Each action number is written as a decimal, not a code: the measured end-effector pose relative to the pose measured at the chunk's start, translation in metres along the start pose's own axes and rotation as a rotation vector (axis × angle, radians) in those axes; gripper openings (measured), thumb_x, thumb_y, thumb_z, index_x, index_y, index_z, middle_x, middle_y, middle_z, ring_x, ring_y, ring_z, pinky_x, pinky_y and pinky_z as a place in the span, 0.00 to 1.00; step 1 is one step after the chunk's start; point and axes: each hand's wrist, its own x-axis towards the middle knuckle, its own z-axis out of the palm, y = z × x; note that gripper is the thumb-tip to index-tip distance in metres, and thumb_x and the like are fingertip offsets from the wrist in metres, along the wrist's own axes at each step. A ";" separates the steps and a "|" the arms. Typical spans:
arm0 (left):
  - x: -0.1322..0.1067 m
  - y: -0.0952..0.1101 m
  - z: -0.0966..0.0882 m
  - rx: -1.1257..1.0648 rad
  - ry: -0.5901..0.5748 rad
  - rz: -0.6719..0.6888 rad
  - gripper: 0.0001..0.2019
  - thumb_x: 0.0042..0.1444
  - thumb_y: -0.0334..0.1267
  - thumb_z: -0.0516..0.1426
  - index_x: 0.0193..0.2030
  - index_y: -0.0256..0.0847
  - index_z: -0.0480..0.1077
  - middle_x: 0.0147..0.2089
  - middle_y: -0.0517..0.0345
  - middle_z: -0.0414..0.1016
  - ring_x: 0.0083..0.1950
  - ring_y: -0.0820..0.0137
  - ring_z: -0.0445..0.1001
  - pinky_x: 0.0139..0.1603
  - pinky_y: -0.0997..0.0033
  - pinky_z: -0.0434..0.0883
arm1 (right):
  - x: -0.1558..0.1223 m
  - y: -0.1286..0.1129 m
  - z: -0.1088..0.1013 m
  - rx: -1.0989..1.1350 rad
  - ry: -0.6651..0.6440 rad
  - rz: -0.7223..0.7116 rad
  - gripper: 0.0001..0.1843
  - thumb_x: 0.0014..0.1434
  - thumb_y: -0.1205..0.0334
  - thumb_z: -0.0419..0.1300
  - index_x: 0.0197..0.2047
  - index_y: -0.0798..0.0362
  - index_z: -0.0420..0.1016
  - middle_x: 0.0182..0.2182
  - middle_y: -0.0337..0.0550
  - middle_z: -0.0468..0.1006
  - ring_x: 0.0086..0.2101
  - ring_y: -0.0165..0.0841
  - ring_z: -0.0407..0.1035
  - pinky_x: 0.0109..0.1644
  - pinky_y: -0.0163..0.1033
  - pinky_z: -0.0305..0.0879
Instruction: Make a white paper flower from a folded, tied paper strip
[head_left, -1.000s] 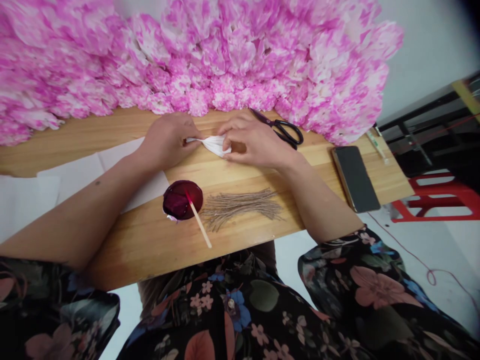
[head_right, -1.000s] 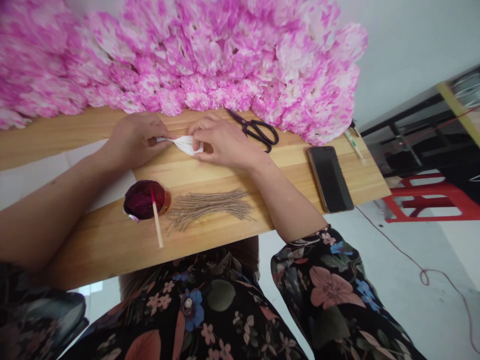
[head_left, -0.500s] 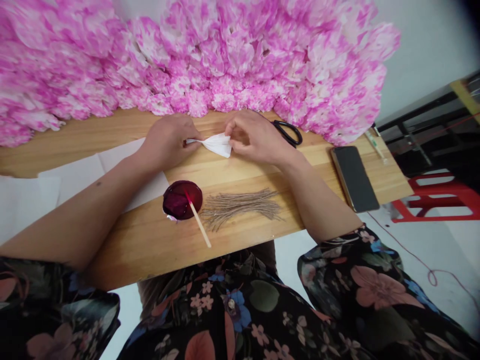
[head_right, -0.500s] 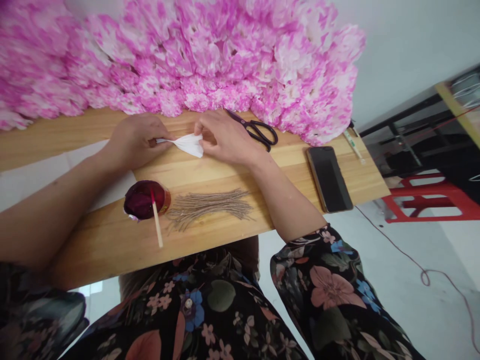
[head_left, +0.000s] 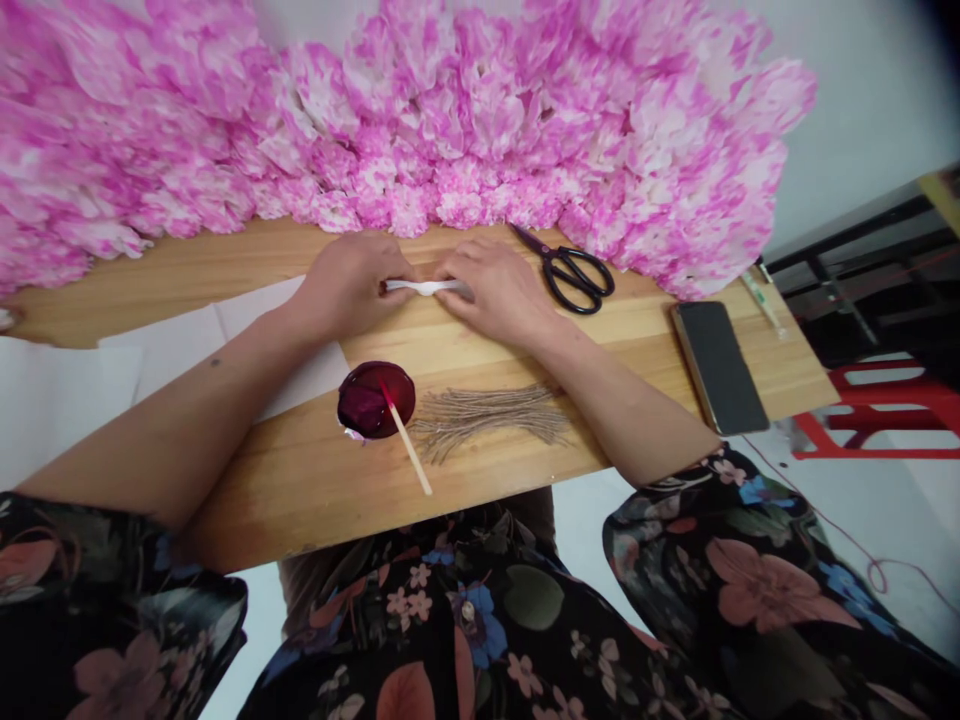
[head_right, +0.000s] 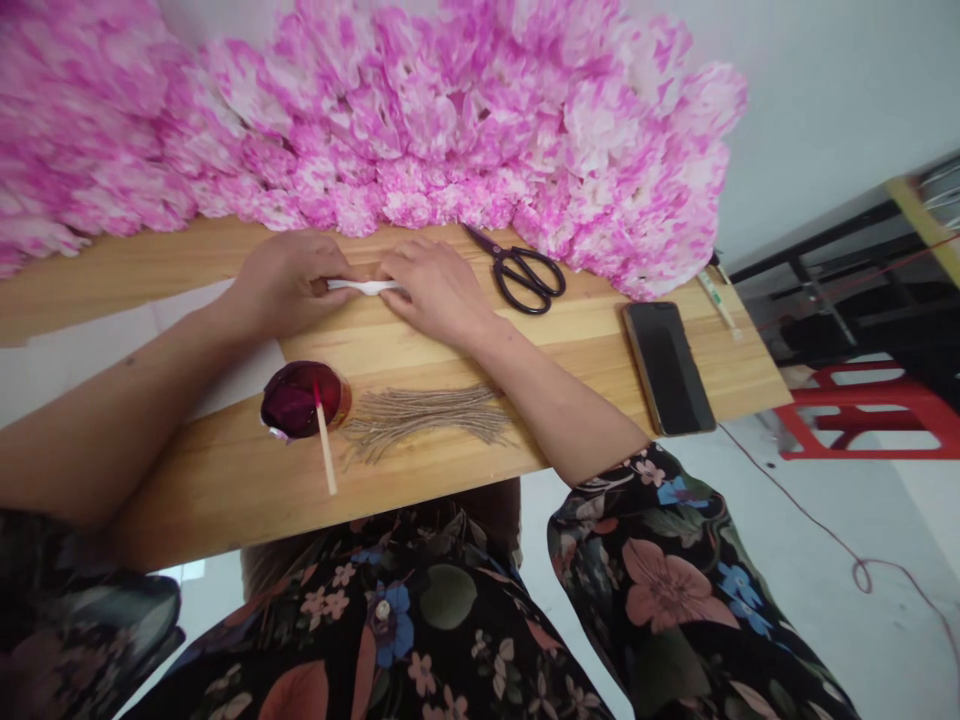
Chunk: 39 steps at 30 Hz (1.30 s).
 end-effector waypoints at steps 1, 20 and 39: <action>0.000 -0.001 -0.002 -0.035 0.006 -0.021 0.16 0.63 0.46 0.55 0.46 0.41 0.81 0.38 0.50 0.79 0.41 0.61 0.74 0.43 0.61 0.67 | 0.000 0.000 0.000 -0.002 -0.001 0.013 0.11 0.70 0.58 0.57 0.50 0.50 0.79 0.49 0.50 0.79 0.54 0.48 0.68 0.59 0.54 0.62; -0.004 -0.015 -0.020 -0.151 -0.064 -0.145 0.15 0.62 0.46 0.55 0.42 0.39 0.80 0.37 0.54 0.82 0.36 0.67 0.73 0.38 0.66 0.65 | -0.004 0.006 0.000 0.055 0.021 -0.059 0.13 0.71 0.55 0.56 0.51 0.46 0.81 0.50 0.49 0.82 0.52 0.47 0.72 0.57 0.54 0.67; -0.006 -0.016 -0.018 -0.277 -0.018 -0.199 0.14 0.59 0.49 0.59 0.42 0.43 0.80 0.35 0.56 0.81 0.35 0.68 0.70 0.38 0.65 0.66 | -0.004 0.015 0.002 0.101 0.037 -0.004 0.15 0.71 0.53 0.57 0.52 0.47 0.82 0.48 0.48 0.83 0.50 0.45 0.74 0.55 0.50 0.68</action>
